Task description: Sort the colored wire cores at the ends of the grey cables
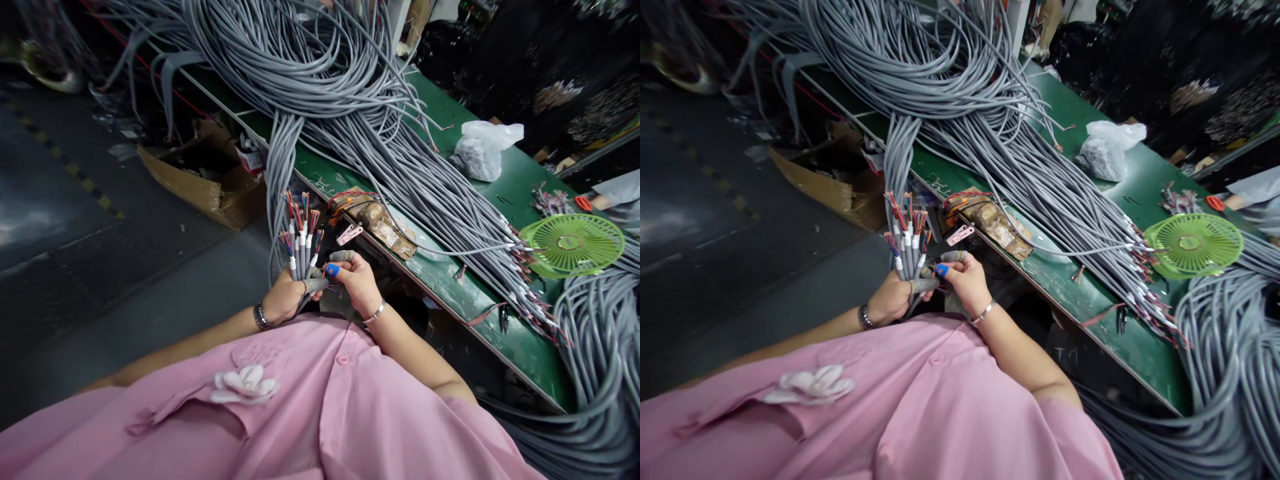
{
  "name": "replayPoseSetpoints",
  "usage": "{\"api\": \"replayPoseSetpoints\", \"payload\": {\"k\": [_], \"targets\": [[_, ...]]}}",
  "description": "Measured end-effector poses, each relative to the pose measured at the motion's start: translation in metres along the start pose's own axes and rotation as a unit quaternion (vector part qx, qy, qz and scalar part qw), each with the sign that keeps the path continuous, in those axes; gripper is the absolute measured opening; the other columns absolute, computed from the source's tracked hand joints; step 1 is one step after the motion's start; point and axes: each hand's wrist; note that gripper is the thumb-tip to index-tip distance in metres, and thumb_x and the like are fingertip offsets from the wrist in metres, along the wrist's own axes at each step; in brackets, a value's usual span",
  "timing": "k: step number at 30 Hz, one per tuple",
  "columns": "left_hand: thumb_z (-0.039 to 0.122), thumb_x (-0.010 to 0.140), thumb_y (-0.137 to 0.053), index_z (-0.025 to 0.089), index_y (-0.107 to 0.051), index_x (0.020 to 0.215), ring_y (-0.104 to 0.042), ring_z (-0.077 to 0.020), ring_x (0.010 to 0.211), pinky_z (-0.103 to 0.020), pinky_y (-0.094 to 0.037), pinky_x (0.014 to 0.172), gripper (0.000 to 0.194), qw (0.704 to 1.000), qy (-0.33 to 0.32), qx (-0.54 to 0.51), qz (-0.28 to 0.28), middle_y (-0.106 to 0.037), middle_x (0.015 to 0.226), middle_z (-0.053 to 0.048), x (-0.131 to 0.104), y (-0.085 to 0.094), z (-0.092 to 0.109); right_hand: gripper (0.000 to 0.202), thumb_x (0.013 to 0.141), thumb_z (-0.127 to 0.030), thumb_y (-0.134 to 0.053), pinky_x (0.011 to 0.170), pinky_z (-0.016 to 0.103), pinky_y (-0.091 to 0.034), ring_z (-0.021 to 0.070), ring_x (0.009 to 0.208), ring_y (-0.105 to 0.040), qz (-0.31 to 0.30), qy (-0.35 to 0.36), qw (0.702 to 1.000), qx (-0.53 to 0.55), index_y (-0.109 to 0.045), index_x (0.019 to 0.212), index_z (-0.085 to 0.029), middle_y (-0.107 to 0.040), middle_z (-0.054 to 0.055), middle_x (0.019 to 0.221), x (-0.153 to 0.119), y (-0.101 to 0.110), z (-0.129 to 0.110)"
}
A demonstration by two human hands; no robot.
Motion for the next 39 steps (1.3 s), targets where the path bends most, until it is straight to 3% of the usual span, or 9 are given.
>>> {"api": "replayPoseSetpoints", "payload": {"k": [6,10,14,18,21,27,31,39], "targets": [[0.018,0.065,-0.069,0.015,-0.060,0.060,-0.050,-0.0112,0.044,-0.023,-0.042,0.046,0.011,1.000,0.007,-0.009,0.013,-0.057,0.051,0.000,0.002,0.001,-0.002,0.034,0.059,-0.022,-0.077,0.054,0.020,-0.044,0.0091,0.058,-0.056,0.074,0.013,0.997,-0.003,-0.058,0.087,-0.019,-0.063,-0.004,0.068,0.003,0.005,0.009],[0.017,0.065,-0.070,0.015,-0.060,0.061,-0.050,-0.0109,0.043,-0.023,-0.041,0.044,0.011,1.000,0.004,-0.019,-0.006,-0.056,0.049,0.000,0.003,0.006,0.001,0.032,0.062,-0.023,-0.075,0.055,0.020,-0.045,0.0082,0.061,-0.056,0.127,0.006,0.990,0.059,-0.060,0.090,-0.020,-0.062,-0.003,0.074,0.009,0.020,0.006],[0.018,0.062,-0.073,0.015,-0.060,0.065,-0.050,-0.0115,0.041,-0.023,-0.040,0.041,0.014,0.998,0.046,-0.043,-0.030,-0.057,0.048,0.000,0.005,0.012,0.013,0.030,0.073,-0.039,-0.071,0.055,0.020,-0.046,0.0085,0.063,-0.057,0.072,-0.023,0.993,0.093,-0.063,0.093,-0.018,-0.063,-0.001,0.073,0.015,0.036,-0.001],[0.018,0.060,-0.075,0.015,-0.059,0.071,-0.051,-0.0120,0.039,-0.023,-0.042,0.040,0.020,0.991,0.095,-0.065,-0.070,-0.057,0.047,0.001,0.013,0.014,0.029,0.046,0.080,-0.061,-0.058,0.056,0.022,-0.048,0.0099,0.064,-0.059,0.022,-0.051,0.995,0.086,-0.064,0.091,-0.017,-0.068,0.004,0.083,0.024,0.040,-0.007],[0.018,0.059,-0.076,0.015,-0.059,0.073,-0.051,-0.0118,0.039,-0.023,-0.042,0.040,0.022,0.986,0.110,-0.073,-0.102,-0.058,0.049,0.001,0.023,0.012,0.038,0.055,0.081,-0.068,-0.049,0.056,0.022,-0.048,0.0101,0.065,-0.060,-0.019,-0.053,0.996,0.069,-0.065,0.092,-0.017,-0.068,0.006,0.088,0.033,0.035,-0.014],[0.016,0.055,-0.077,0.014,-0.060,0.071,-0.050,-0.0100,0.038,-0.019,-0.039,0.038,0.024,0.976,0.128,-0.126,-0.123,-0.056,0.047,0.002,0.043,0.005,0.045,0.048,0.075,-0.062,-0.063,0.057,0.022,-0.048,0.0100,0.065,-0.058,-0.028,-0.019,0.996,0.079,-0.064,0.090,-0.017,-0.065,0.003,0.082,0.044,0.022,-0.020],[0.016,0.056,-0.075,0.014,-0.061,0.068,-0.050,-0.0098,0.037,-0.019,-0.040,0.039,0.019,0.972,0.137,-0.131,-0.139,-0.056,0.045,0.001,0.050,0.003,0.043,0.043,0.076,-0.059,-0.065,0.056,0.021,-0.047,0.0095,0.064,-0.055,-0.023,-0.023,0.991,0.129,-0.063,0.086,-0.018,-0.062,0.000,0.075,0.047,0.015,-0.016],[0.015,0.052,-0.074,0.013,-0.060,0.064,-0.048,-0.0099,0.036,-0.020,-0.039,0.038,0.018,0.974,0.138,-0.124,-0.132,-0.055,0.044,0.000,0.056,-0.002,0.038,0.035,0.076,-0.051,-0.069,0.054,0.018,-0.043,0.0081,0.062,-0.053,0.009,0.040,0.987,0.157,-0.062,0.075,-0.017,-0.061,-0.001,0.070,0.051,0.008,-0.011]]}}
Point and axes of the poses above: each hand's wrist, its own x-axis towards the middle knuckle, its own y-axis out of the back of the hand, z = x × y
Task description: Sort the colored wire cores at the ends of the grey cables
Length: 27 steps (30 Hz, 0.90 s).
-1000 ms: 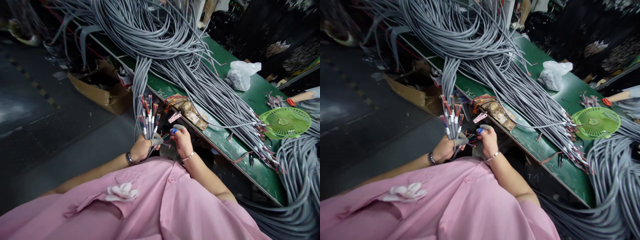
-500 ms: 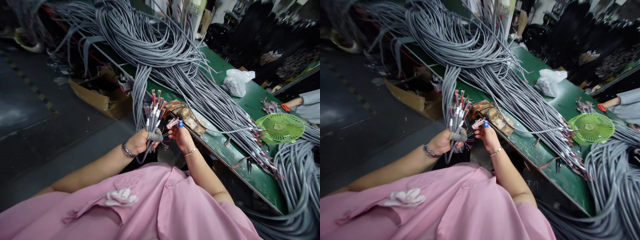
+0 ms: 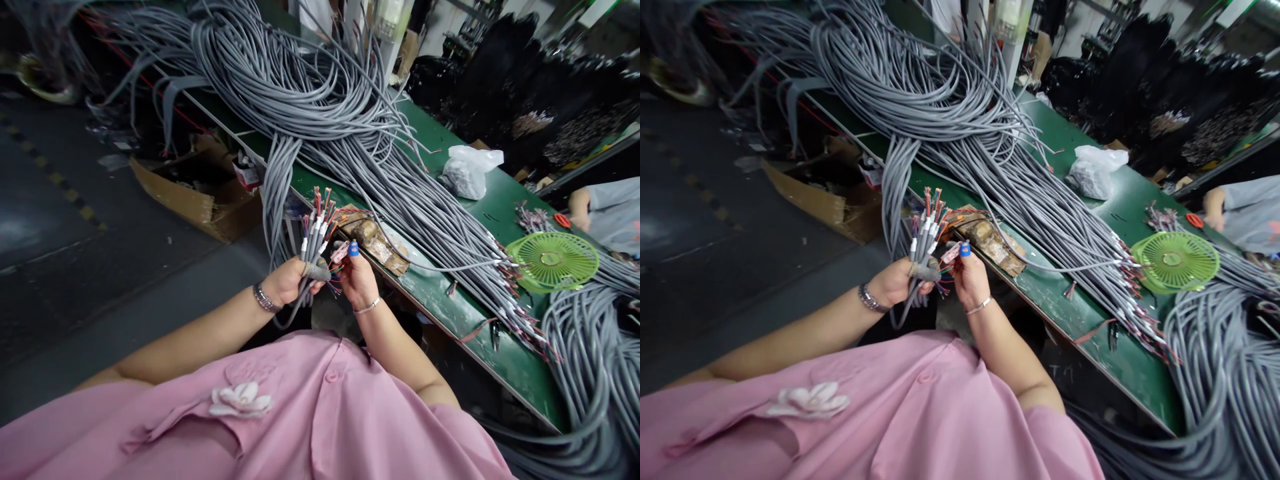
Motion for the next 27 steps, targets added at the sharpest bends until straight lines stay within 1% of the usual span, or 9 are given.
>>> {"api": "replayPoseSetpoints", "payload": {"k": [3,6,8,12,15,18,20,24,27], "targets": [[0.015,0.051,-0.073,0.012,-0.058,0.061,-0.047,-0.0097,0.035,-0.020,-0.038,0.036,0.018,1.000,0.001,0.009,0.005,-0.054,0.043,0.000,0.002,-0.003,-0.002,0.035,0.076,-0.051,-0.069,0.054,0.019,-0.043,0.0081,0.061,-0.052,-0.007,-0.002,1.000,0.001,-0.062,0.075,-0.017,-0.061,-0.001,0.072,-0.002,-0.001,-0.001],[0.015,0.051,-0.073,0.013,-0.058,0.061,-0.047,-0.0094,0.035,-0.019,-0.037,0.036,0.019,1.000,-0.003,0.010,0.012,-0.053,0.042,0.000,0.001,-0.004,-0.002,0.036,0.078,-0.054,-0.065,0.054,0.020,-0.045,0.0090,0.060,-0.053,-0.012,-0.034,0.999,0.009,-0.062,0.081,-0.018,-0.061,-0.001,0.074,-0.004,0.000,-0.003],[0.016,0.052,-0.074,0.013,-0.058,0.062,-0.047,-0.0093,0.035,-0.019,-0.037,0.036,0.019,1.000,-0.007,0.009,0.012,-0.053,0.043,0.001,-0.001,-0.003,-0.002,0.038,0.081,-0.057,-0.061,0.054,0.021,-0.046,0.0094,0.061,-0.053,-0.007,-0.053,0.998,0.016,-0.061,0.082,-0.019,-0.062,0.000,0.074,-0.004,0.000,-0.005],[0.017,0.054,-0.074,0.013,-0.060,0.066,-0.048,-0.0098,0.036,-0.020,-0.039,0.038,0.019,1.000,-0.008,0.013,0.007,-0.055,0.045,0.000,-0.010,-0.001,-0.002,0.045,0.083,-0.063,-0.053,0.056,0.021,-0.048,0.0100,0.062,-0.056,-0.004,-0.079,0.997,0.020,-0.062,0.082,-0.018,-0.065,0.002,0.076,-0.006,0.000,-0.010],[0.018,0.057,-0.075,0.013,-0.060,0.068,-0.049,-0.0105,0.037,-0.021,-0.039,0.039,0.019,1.000,-0.023,0.017,0.012,-0.055,0.045,0.001,-0.019,0.000,-0.006,0.043,0.082,-0.060,-0.056,0.057,0.022,-0.049,0.0099,0.063,-0.056,-0.014,-0.089,0.996,0.018,-0.063,0.084,-0.017,-0.065,0.002,0.078,-0.008,0.000,-0.011],[0.020,0.060,-0.074,0.014,-0.060,0.069,-0.049,-0.0104,0.038,-0.022,-0.039,0.040,0.018,0.998,-0.058,0.000,0.018,-0.056,0.047,0.001,-0.026,0.000,-0.012,0.030,0.079,-0.046,-0.066,0.056,0.020,-0.048,0.0087,0.063,-0.056,-0.021,-0.061,0.998,-0.002,-0.063,0.084,-0.017,-0.063,0.000,0.077,-0.010,0.000,-0.009],[0.022,0.061,-0.074,0.014,-0.060,0.070,-0.049,-0.0100,0.039,-0.022,-0.038,0.040,0.018,0.996,-0.077,-0.024,0.028,-0.057,0.050,0.001,-0.028,-0.001,-0.014,0.027,0.078,-0.042,-0.068,0.055,0.019,-0.047,0.0084,0.063,-0.055,-0.016,-0.039,0.999,-0.018,-0.064,0.085,-0.017,-0.062,0.000,0.076,-0.011,0.001,-0.008],[0.019,0.059,-0.074,0.015,-0.060,0.070,-0.048,-0.0092,0.041,-0.022,-0.037,0.042,0.018,0.993,-0.090,-0.048,0.051,-0.057,0.051,0.002,-0.026,-0.003,-0.015,0.038,0.079,-0.054,-0.063,0.055,0.021,-0.047,0.0093,0.062,-0.054,0.007,-0.009,0.999,-0.050,-0.064,0.086,-0.017,-0.063,0.002,0.078,-0.011,0.005,-0.004],[0.020,0.059,-0.074,0.015,-0.061,0.069,-0.048,-0.0093,0.041,-0.022,-0.035,0.041,0.017,0.993,-0.096,-0.047,0.059,-0.056,0.048,0.002,-0.021,-0.006,-0.014,0.044,0.081,-0.060,-0.057,0.058,0.021,-0.045,0.0096,0.062,-0.053,0.046,0.070,0.987,-0.137,-0.065,0.081,-0.017,-0.064,0.003,0.077,-0.009,0.011,0.003]]}}
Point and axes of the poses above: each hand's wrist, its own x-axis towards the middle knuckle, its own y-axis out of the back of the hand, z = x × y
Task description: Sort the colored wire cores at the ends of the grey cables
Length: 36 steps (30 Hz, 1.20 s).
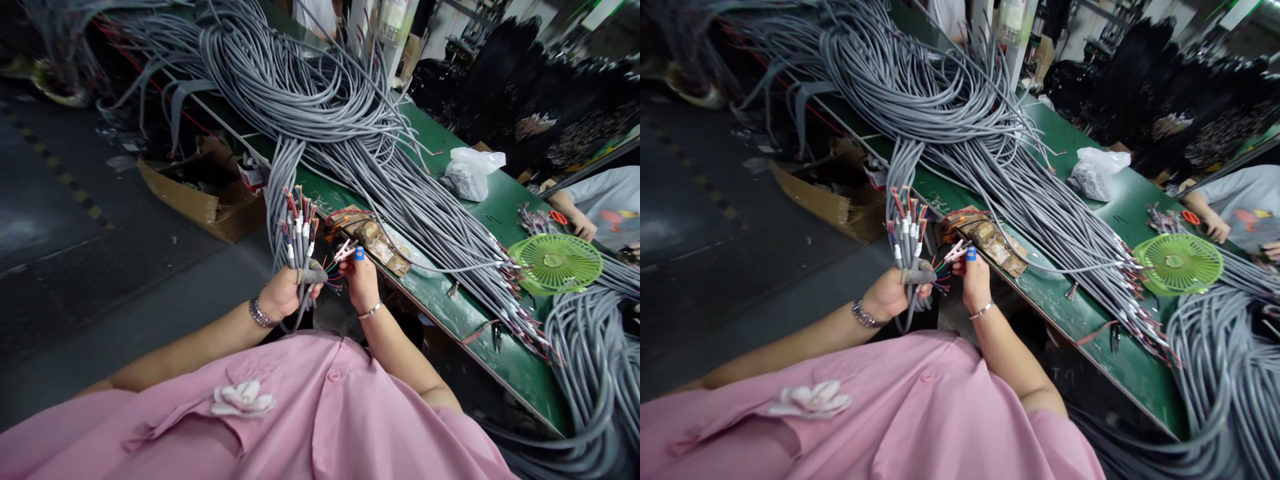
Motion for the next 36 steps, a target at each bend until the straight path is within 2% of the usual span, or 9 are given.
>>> {"api": "replayPoseSetpoints", "payload": {"k": [3,7,9,16,23,26,30,33,36], "targets": [[0.020,0.059,-0.074,0.014,-0.060,0.068,-0.048,-0.0093,0.041,-0.021,-0.035,0.041,0.017,1.000,0.002,0.000,0.008,-0.055,0.047,0.002,0.003,-0.003,-0.001,0.046,0.081,-0.062,-0.055,0.060,0.021,-0.045,0.0103,0.063,-0.053,0.016,0.039,0.998,-0.035,-0.065,0.080,-0.017,-0.063,0.002,0.074,0.003,0.001,0.006],[0.019,0.058,-0.074,0.014,-0.060,0.068,-0.048,-0.0091,0.041,-0.021,-0.036,0.042,0.017,1.000,0.006,-0.009,0.022,-0.055,0.046,0.002,0.007,-0.005,-0.004,0.048,0.080,-0.064,-0.056,0.059,0.022,-0.046,0.0109,0.067,-0.056,-0.058,-0.076,0.991,0.095,-0.065,0.092,-0.019,-0.066,0.003,0.084,0.008,-0.003,0.002],[0.019,0.058,-0.073,0.014,-0.061,0.067,-0.048,-0.0090,0.041,-0.020,-0.037,0.041,0.016,0.999,0.000,-0.012,0.030,-0.055,0.046,0.001,0.008,-0.006,-0.005,0.044,0.080,-0.060,-0.060,0.060,0.021,-0.047,0.0105,0.070,-0.058,-0.067,-0.115,0.980,0.149,-0.066,0.096,-0.020,-0.066,0.002,0.087,0.010,-0.005,-0.001],[0.018,0.057,-0.074,0.013,-0.059,0.062,-0.047,-0.0087,0.040,-0.020,-0.038,0.040,0.017,0.999,0.007,0.003,0.049,-0.054,0.045,0.001,0.011,-0.009,-0.008,0.037,0.080,-0.051,-0.066,0.062,0.020,-0.047,0.0109,0.072,-0.059,-0.035,-0.114,0.970,0.211,-0.067,0.093,-0.016,-0.067,0.002,0.083,0.012,-0.011,0.000],[0.017,0.055,-0.075,0.013,-0.060,0.068,-0.049,-0.0094,0.042,-0.021,-0.039,0.041,0.020,0.998,0.006,0.000,0.066,-0.056,0.048,0.002,0.005,-0.009,-0.010,0.050,0.081,-0.067,-0.052,0.058,0.022,-0.047,0.0114,0.067,-0.058,-0.063,-0.146,0.969,0.188,-0.064,0.092,-0.020,-0.066,0.001,0.081,0.007,-0.004,-0.004],[0.017,0.055,-0.074,0.014,-0.059,0.067,-0.049,-0.0094,0.041,-0.021,-0.039,0.041,0.019,0.997,-0.012,0.002,0.071,-0.055,0.047,0.002,-0.004,-0.012,-0.007,0.055,0.076,-0.070,-0.055,0.057,0.022,-0.047,0.0105,0.065,-0.057,-0.100,-0.172,0.967,0.158,-0.064,0.090,-0.018,-0.065,0.002,0.082,0.001,0.004,-0.006],[0.018,0.056,-0.074,0.014,-0.057,0.064,-0.049,-0.0093,0.042,-0.021,-0.040,0.043,0.019,0.996,-0.037,0.018,0.085,-0.055,0.047,0.003,-0.014,-0.013,-0.009,0.048,0.069,-0.059,-0.071,0.055,0.022,-0.046,0.0089,0.059,-0.054,-0.161,-0.195,0.966,0.059,-0.064,0.088,-0.016,-0.065,0.002,0.079,-0.013,0.012,-0.010],[0.019,0.058,-0.073,0.014,-0.058,0.063,-0.050,-0.0096,0.043,-0.022,-0.040,0.045,0.016,0.994,-0.053,0.039,0.082,-0.055,0.048,0.002,-0.016,-0.009,-0.016,0.037,0.066,-0.044,-0.079,0.054,0.021,-0.044,0.0068,0.054,-0.050,-0.170,-0.171,0.971,-0.006,-0.063,0.085,-0.016,-0.062,-0.001,0.070,-0.022,0.011,-0.014],[0.019,0.061,-0.071,0.014,-0.059,0.064,-0.050,-0.0101,0.044,-0.022,-0.041,0.046,0.013,0.994,-0.065,0.059,0.072,-0.056,0.050,0.002,-0.015,-0.006,-0.022,0.031,0.068,-0.040,-0.078,0.049,0.019,-0.037,0.0056,0.050,-0.046,-0.166,-0.146,0.974,-0.046,-0.064,0.080,-0.016,-0.058,-0.004,0.062,-0.027,0.007,-0.018]]}}
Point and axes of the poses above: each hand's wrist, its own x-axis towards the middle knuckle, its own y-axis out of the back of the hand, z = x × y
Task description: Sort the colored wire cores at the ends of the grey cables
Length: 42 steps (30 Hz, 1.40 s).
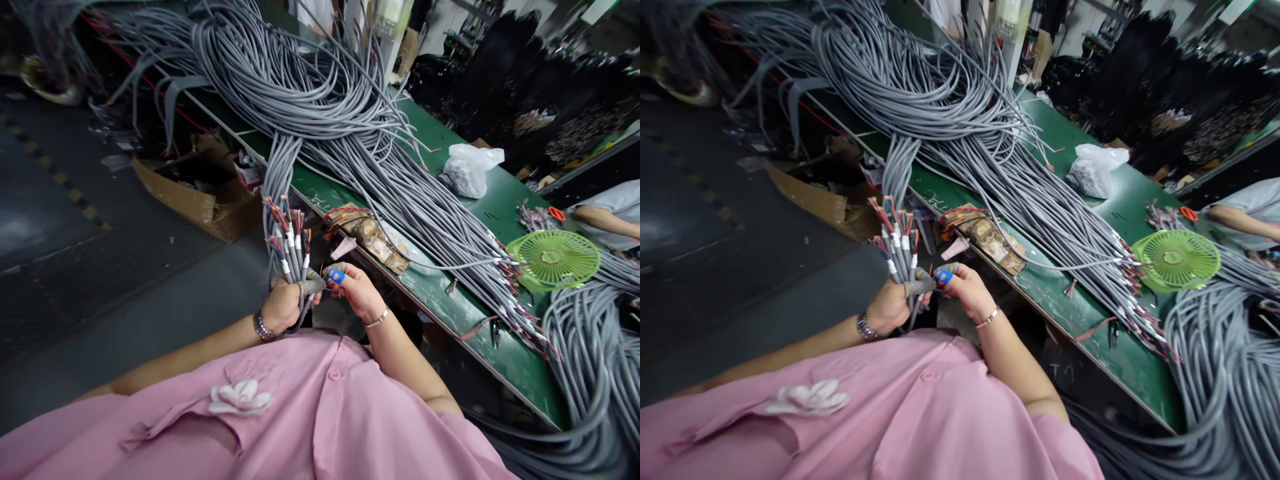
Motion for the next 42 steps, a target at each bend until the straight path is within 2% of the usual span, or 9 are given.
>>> {"api": "replayPoseSetpoints", "payload": {"k": [5,8,12,17,25,31,36,40,42], "targets": [[0.018,0.062,-0.068,0.014,-0.059,0.059,-0.050,-0.0108,0.044,-0.023,-0.041,0.045,0.011,0.999,0.000,0.046,-0.011,-0.056,0.049,0.000,-0.001,-0.001,-0.002,0.027,0.065,-0.038,-0.078,0.051,0.021,-0.040,0.0075,0.051,-0.049,0.061,0.060,0.996,-0.029,-0.062,0.071,-0.017,-0.060,-0.003,0.061,0.000,-0.012,0.000],[0.017,0.061,-0.068,0.014,-0.058,0.053,-0.050,-0.0112,0.043,-0.023,-0.040,0.045,0.013,0.996,0.026,0.081,-0.027,-0.056,0.047,-0.002,-0.003,0.001,-0.001,0.026,0.066,-0.039,-0.077,0.053,0.024,-0.043,0.0098,0.051,-0.051,0.055,0.079,0.994,-0.047,-0.063,0.072,-0.018,-0.061,-0.003,0.061,0.001,-0.018,0.005],[0.019,0.061,-0.069,0.014,-0.058,0.056,-0.049,-0.0104,0.042,-0.022,-0.040,0.044,0.014,0.998,0.022,0.058,-0.021,-0.055,0.046,0.000,-0.002,0.004,-0.002,0.024,0.069,-0.039,-0.075,0.054,0.024,-0.042,0.0097,0.053,-0.050,0.075,0.106,0.988,-0.082,-0.064,0.070,-0.018,-0.061,-0.002,0.062,0.001,-0.016,0.010],[0.019,0.061,-0.071,0.014,-0.060,0.063,-0.051,-0.0108,0.043,-0.022,-0.041,0.045,0.013,1.000,0.013,0.020,0.001,-0.056,0.048,0.001,0.001,0.006,-0.004,0.026,0.066,-0.039,-0.078,0.050,0.023,-0.035,0.0083,0.050,-0.044,0.109,0.092,0.985,-0.095,-0.064,0.065,-0.017,-0.057,-0.003,0.056,0.001,-0.009,0.010],[0.018,0.062,-0.071,0.014,-0.060,0.064,-0.051,-0.0107,0.043,-0.023,-0.042,0.044,0.012,1.000,0.010,0.008,0.004,-0.056,0.048,0.001,0.000,0.005,-0.002,0.022,0.065,-0.034,-0.078,0.056,0.023,-0.038,0.0091,0.057,-0.049,0.073,0.084,0.993,-0.050,-0.068,0.074,-0.017,-0.062,-0.002,0.064,-0.003,-0.007,0.010],[0.018,0.062,-0.072,0.014,-0.058,0.064,-0.050,-0.0099,0.043,-0.022,-0.041,0.044,0.014,1.000,0.005,-0.007,0.011,-0.056,0.049,0.002,0.001,0.005,0.003,0.021,0.067,-0.033,-0.076,0.053,0.022,-0.039,0.0080,0.053,-0.047,0.090,0.074,0.992,-0.039,-0.065,0.069,-0.016,-0.058,-0.002,0.060,-0.003,-0.006,0.010],[0.017,0.062,-0.074,0.015,-0.058,0.068,-0.048,-0.0099,0.039,-0.022,-0.038,0.041,0.017,1.000,0.016,0.009,-0.014,-0.055,0.047,0.003,0.004,0.010,0.001,0.038,0.076,-0.055,-0.065,0.053,0.021,-0.044,0.0078,0.055,-0.051,0.120,0.021,0.991,0.058,-0.063,0.080,-0.017,-0.062,0.000,0.070,0.009,0.010,0.008],[0.018,0.063,-0.074,0.015,-0.059,0.071,-0.048,-0.0106,0.039,-0.022,-0.037,0.040,0.017,0.999,0.030,0.006,-0.045,-0.055,0.046,0.003,0.012,0.010,0.006,0.051,0.076,-0.066,-0.059,0.053,0.022,-0.046,0.0085,0.059,-0.054,0.058,-0.028,0.993,0.098,-0.064,0.088,-0.016,-0.065,0.003,0.081,0.022,0.018,-0.004],[0.018,0.062,-0.074,0.015,-0.059,0.071,-0.048,-0.0106,0.039,-0.022,-0.037,0.040,0.018,0.998,0.037,-0.009,-0.057,-0.056,0.046,0.002,0.017,0.007,0.011,0.050,0.074,-0.064,-0.063,0.053,0.022,-0.045,0.0085,0.059,-0.053,0.028,-0.011,0.997,0.078,-0.064,0.089,-0.016,-0.065,0.002,0.080,0.028,0.016,-0.007]]}}
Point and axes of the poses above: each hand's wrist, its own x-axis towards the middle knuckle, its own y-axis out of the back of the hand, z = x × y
